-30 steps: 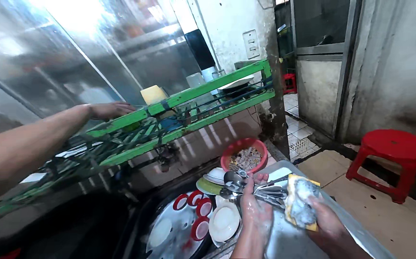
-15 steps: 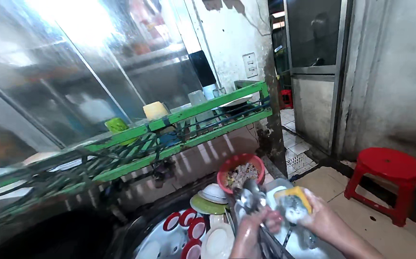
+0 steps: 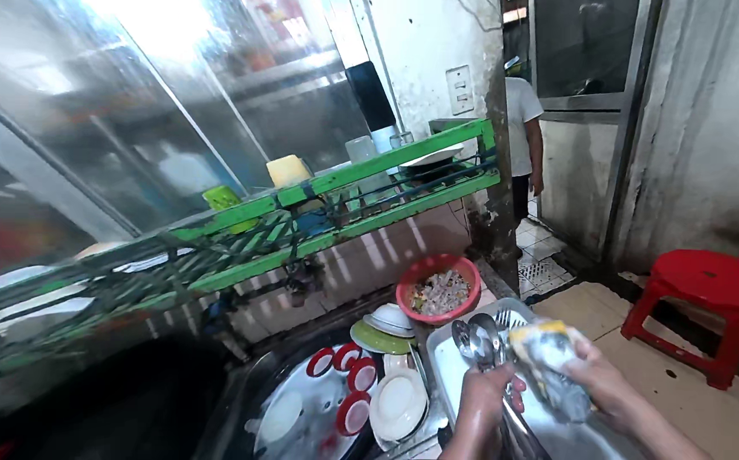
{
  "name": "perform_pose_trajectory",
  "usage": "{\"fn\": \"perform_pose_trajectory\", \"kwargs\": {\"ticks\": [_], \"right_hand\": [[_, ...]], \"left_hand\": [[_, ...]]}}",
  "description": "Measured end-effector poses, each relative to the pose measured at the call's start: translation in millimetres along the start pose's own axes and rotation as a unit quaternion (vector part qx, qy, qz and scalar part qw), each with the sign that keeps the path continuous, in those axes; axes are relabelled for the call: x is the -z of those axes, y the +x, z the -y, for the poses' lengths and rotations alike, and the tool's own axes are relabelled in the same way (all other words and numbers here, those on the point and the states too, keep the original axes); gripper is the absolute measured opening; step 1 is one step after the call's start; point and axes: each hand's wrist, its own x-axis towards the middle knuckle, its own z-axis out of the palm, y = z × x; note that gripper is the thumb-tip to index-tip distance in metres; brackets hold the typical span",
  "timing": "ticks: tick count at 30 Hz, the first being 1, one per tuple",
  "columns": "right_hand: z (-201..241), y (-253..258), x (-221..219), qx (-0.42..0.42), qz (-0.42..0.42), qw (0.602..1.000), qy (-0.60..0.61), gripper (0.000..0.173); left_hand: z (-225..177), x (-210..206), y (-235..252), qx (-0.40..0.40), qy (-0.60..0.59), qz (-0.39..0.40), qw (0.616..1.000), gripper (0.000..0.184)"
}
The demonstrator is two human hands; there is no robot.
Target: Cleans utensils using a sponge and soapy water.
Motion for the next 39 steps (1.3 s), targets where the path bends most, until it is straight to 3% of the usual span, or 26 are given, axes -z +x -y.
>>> {"fn": "perform_pose_trajectory", "kwargs": {"ticks": [2, 6, 10, 13, 15, 18, 21, 24, 26, 30, 32, 35, 39], "right_hand": [[-7, 4, -3, 0.025, 0.012, 0.993, -0.119, 0.059], [-7, 15, -14, 0.068, -0.064, 0.956, -0.279, 0.064], [-17, -7, -34, 0.061, -0.03, 0.963, -0.261, 0.065], [-14, 5, -26, 0.045, -0.009, 0.952, -0.303, 0.063], [-12, 23, -18, 0.07, -0.07, 0.951, -0.293, 0.062], [-9, 46, -12, 0.061, -0.156, 0.972, -0.165, 0.061], [-17, 38, -20, -0.029, -0.09, 0.989, -0.111, 0.065], [-11, 26, -29, -0.033, -0.002, 0.97, -0.24, 0.058], [5, 26, -23, 0.003, -0.036, 0.954, -0.297, 0.053], [14, 39, -10, -0.003, -0.156, 0.971, -0.181, 0.049], [-2, 29, -25, -0.002, -0.131, 0.982, -0.138, 0.052], [-14, 9, -52, -0.028, -0.06, 0.983, -0.172, 0.055], [-3, 23, -24, -0.05, -0.004, 0.968, -0.247, 0.049]], "left_hand": [[-1, -9, -6, 0.004, 0.047, -0.017, 0.999, 0.015], [7, -14, -9, 0.01, 0.053, -0.041, 0.998, 0.016], [3, -12, -11, -0.007, 0.076, -0.074, 0.994, 0.015], [10, -5, -14, 0.007, 0.079, -0.073, 0.994, 0.02], [16, 0, -12, 0.008, 0.058, -0.067, 0.996, 0.017], [15, 5, -12, 0.011, 0.02, -0.058, 0.998, 0.019], [12, 9, -14, 0.012, -0.008, -0.027, 1.0, 0.019], [12, 10, -19, 0.016, 0.02, 0.002, 1.0, 0.02], [17, 14, -23, 0.014, 0.02, 0.016, 1.0, 0.019], [25, 13, -21, 0.01, 0.043, -0.027, 0.999, 0.019], [24, 4, -16, 0.008, 0.04, -0.062, 0.997, 0.019], [19, 2, -13, 0.008, 0.054, -0.096, 0.994, 0.021], [28, 29, -3, -0.068, 0.037, -0.039, 0.996, 0.023]]}}
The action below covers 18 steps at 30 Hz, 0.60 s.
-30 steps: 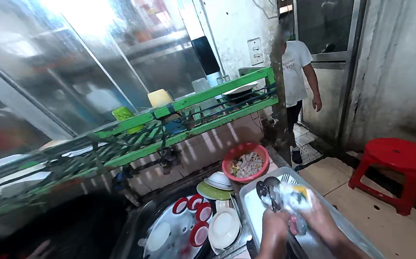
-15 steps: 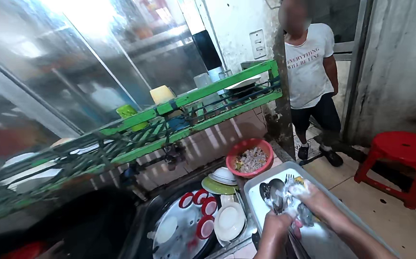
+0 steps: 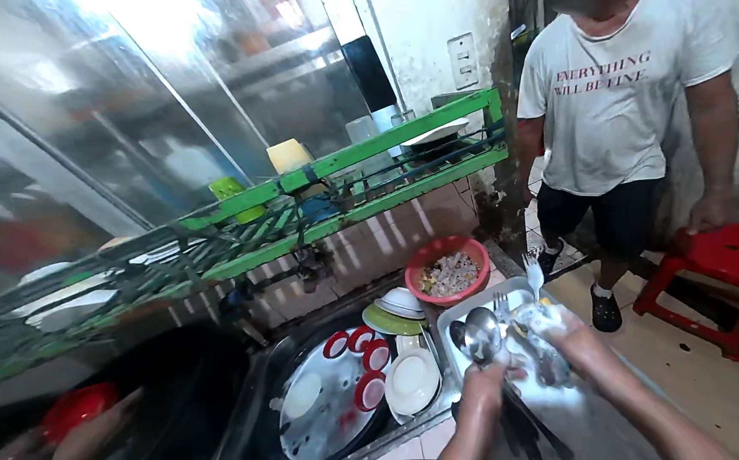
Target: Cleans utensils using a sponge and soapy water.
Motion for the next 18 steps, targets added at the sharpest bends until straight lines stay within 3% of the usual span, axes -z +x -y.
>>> {"fn": "perform_pose_trajectory", "kwargs": {"ticks": [3, 6, 8, 11, 13, 14, 16, 18], "right_hand": [[-1, 5, 19, -0.017, 0.14, 0.987, -0.07, 0.05], [2, -11, 2, 0.032, 0.262, 0.959, -0.102, 0.048], [4, -18, -7, 0.055, 0.328, 0.936, -0.119, 0.053], [-6, -14, -8, 0.051, 0.403, 0.89, -0.206, 0.043], [-10, -12, 1, 0.035, 0.395, 0.88, -0.262, 0.05], [-9, -14, 9, 0.034, 0.358, 0.898, -0.253, 0.053], [-2, -21, 22, 0.032, 0.232, 0.965, -0.12, 0.054], [4, -20, 23, 0.034, 0.123, 0.991, 0.04, 0.051]], "left_hand": [[-9, 12, 3, -0.049, -0.052, 0.059, 0.996, 0.018], [-24, 12, 4, -0.031, -0.05, 0.147, 0.987, 0.018], [-29, 8, 8, -0.004, -0.037, 0.141, 0.989, 0.017], [-31, 9, 19, 0.01, -0.113, 0.105, 0.988, 0.015], [-32, 11, 25, 0.017, -0.162, 0.084, 0.983, 0.02], [-32, 13, 27, 0.021, -0.159, 0.07, 0.984, 0.02], [-29, 15, 25, 0.02, -0.108, 0.068, 0.992, 0.021], [-22, 6, 18, 0.03, -0.042, 0.081, 0.995, 0.021]]}}
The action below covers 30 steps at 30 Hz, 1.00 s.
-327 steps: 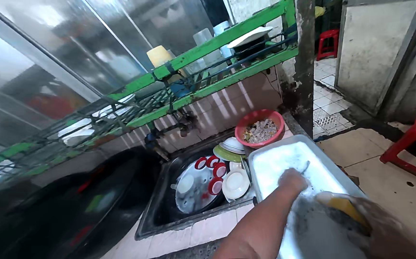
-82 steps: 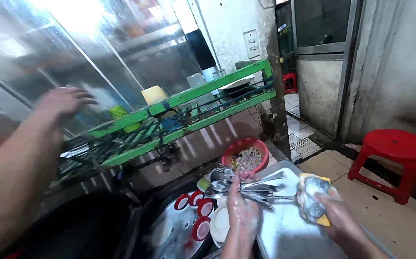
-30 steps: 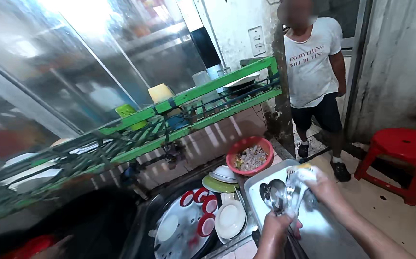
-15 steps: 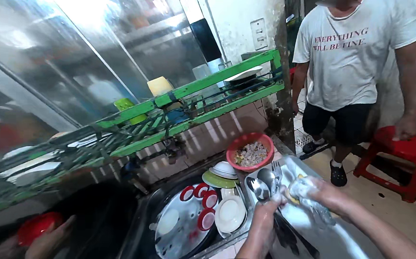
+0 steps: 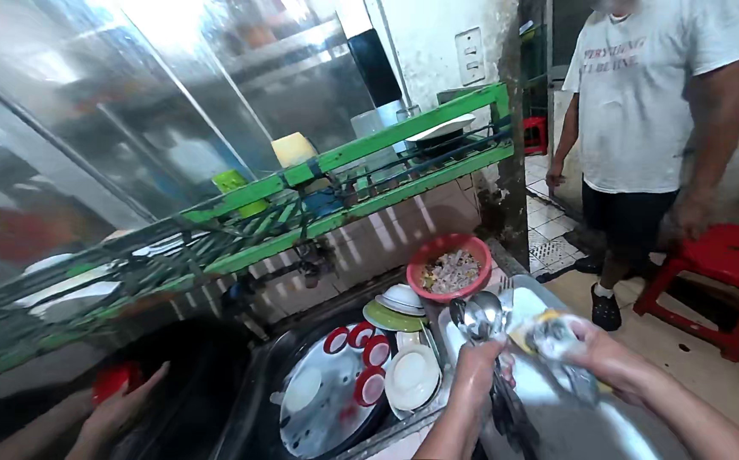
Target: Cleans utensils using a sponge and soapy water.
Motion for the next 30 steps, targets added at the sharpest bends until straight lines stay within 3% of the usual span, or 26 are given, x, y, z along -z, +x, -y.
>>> {"fn": "perform_pose_trajectory", "kwargs": {"ticks": [3, 7, 10, 12, 14, 16, 18, 20, 23, 25, 28, 30], "right_hand": [[7, 7, -6, 0.031, -0.114, 0.992, 0.052, 0.049], [-6, 18, -9, 0.048, -0.211, 0.971, 0.105, 0.05], [-10, 4, -29, 0.054, -0.142, 0.985, 0.076, 0.055], [-12, 3, -35, 0.072, -0.092, 0.993, -0.004, 0.058], [-11, 10, -28, 0.088, -0.084, 0.985, -0.119, 0.057], [-14, 25, -17, 0.094, -0.127, 0.971, -0.181, 0.05], [-19, 41, -8, 0.124, -0.225, 0.956, -0.141, 0.043], [-16, 49, -2, 0.091, -0.265, 0.959, -0.051, 0.047], [-19, 42, -12, 0.005, -0.152, 0.988, -0.023, 0.06], [-13, 30, -20, 0.001, -0.087, 0.994, -0.071, 0.055], [-13, 37, -6, 0.028, -0.205, 0.976, -0.067, 0.038], [-5, 43, 8, 0.001, -0.263, 0.965, -0.007, 0.039]], "left_hand": [[8, -24, -10, 0.047, 0.079, -0.002, 0.996, 0.019], [8, -32, -14, 0.054, 0.082, -0.041, 0.994, 0.019], [-1, -33, -14, 0.043, 0.125, -0.085, 0.988, 0.009], [-1, -33, -15, 0.039, 0.159, -0.107, 0.981, 0.002], [4, -30, -16, 0.048, 0.156, -0.11, 0.98, 0.006], [10, -27, -15, 0.054, 0.126, -0.11, 0.984, 0.006], [13, -25, -15, 0.056, 0.102, -0.11, 0.987, 0.007], [11, -22, -15, 0.054, 0.091, -0.107, 0.989, 0.008], [10, -20, -18, 0.057, 0.07, -0.065, 0.994, 0.008], [11, -21, -22, 0.062, 0.041, -0.026, 0.997, 0.006], [16, -18, -24, 0.077, 0.032, -0.016, 0.996, 0.012], [20, -18, -18, 0.073, 0.057, -0.037, 0.995, 0.012]]}}
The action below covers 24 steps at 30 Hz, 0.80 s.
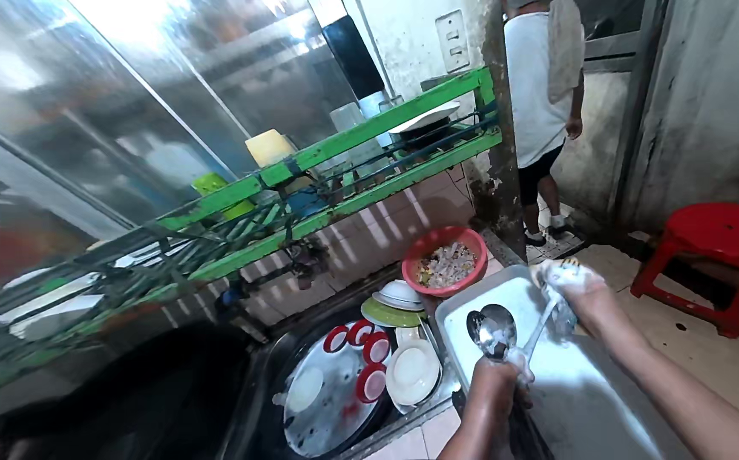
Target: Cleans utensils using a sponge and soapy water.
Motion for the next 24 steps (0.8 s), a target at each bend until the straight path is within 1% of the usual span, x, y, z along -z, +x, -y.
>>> {"fn": "perform_pose_trajectory", "kwargs": {"ticks": [2, 4, 5, 6, 8, 9, 10, 12, 13, 15, 17, 19, 20, 21, 22, 23, 24], "right_hand": [[3, -7, -6, -0.038, 0.01, 0.998, 0.039, 0.043], [1, -30, -23, -0.026, 0.07, 0.996, 0.049, 0.049], [1, -39, -30, -0.014, 0.096, 0.995, 0.033, 0.053], [0, -43, -31, -0.004, 0.106, 0.994, 0.007, 0.053], [1, -37, -19, -0.011, 0.136, 0.988, -0.066, 0.05], [-1, -29, -11, -0.02, 0.168, 0.98, -0.106, 0.049], [-2, -22, -3, -0.033, 0.217, 0.963, -0.155, 0.05], [-5, -21, 3, -0.041, 0.336, 0.911, -0.234, 0.052], [-9, -26, 0, -0.019, 0.386, 0.891, -0.237, 0.049], [-10, -39, -12, 0.052, 0.472, 0.844, -0.25, 0.038], [-10, -47, -20, 0.106, 0.527, 0.797, -0.277, 0.035], [-25, -43, -19, 0.104, 0.557, 0.767, -0.302, 0.042], [-31, -39, -14, 0.097, 0.549, 0.769, -0.311, 0.043], [-35, -35, -6, 0.086, 0.519, 0.79, -0.316, 0.043], [-33, -31, 2, 0.07, 0.468, 0.826, -0.307, 0.045], [-22, -32, 12, 0.045, 0.404, 0.873, -0.268, 0.051], [-13, -35, 17, 0.027, 0.325, 0.926, -0.192, 0.056]], "left_hand": [[0, -6, 7, -0.019, 0.007, -0.021, 1.0, 0.013], [-5, -11, 10, -0.021, 0.012, -0.042, 0.999, 0.011], [-8, -12, 10, -0.017, 0.02, -0.048, 0.998, 0.013], [-10, -9, 10, -0.021, 0.025, -0.045, 0.998, 0.018], [-5, 4, 13, -0.056, 0.015, -0.021, 0.998, 0.029], [-2, 12, 15, -0.08, 0.005, -0.009, 0.997, 0.03], [-1, 19, 17, -0.099, -0.004, 0.001, 0.995, 0.029], [0, 24, 18, -0.12, -0.013, 0.038, 0.992, 0.024], [0, 23, 17, -0.118, -0.01, 0.061, 0.991, 0.024], [-2, 18, 15, -0.092, -0.005, 0.111, 0.99, 0.03], [-3, 14, 19, -0.067, -0.034, 0.108, 0.991, 0.029], [-8, 18, 27, -0.051, -0.097, 0.085, 0.99, 0.029], [-11, 21, 31, -0.044, -0.125, 0.072, 0.989, 0.031], [-15, 24, 34, -0.035, -0.134, 0.064, 0.988, 0.034], [-18, 24, 34, -0.024, -0.129, 0.056, 0.99, 0.034], [-19, 22, 33, -0.015, -0.115, 0.05, 0.992, 0.03], [-18, 20, 32, -0.012, -0.099, 0.049, 0.994, 0.028]]}}
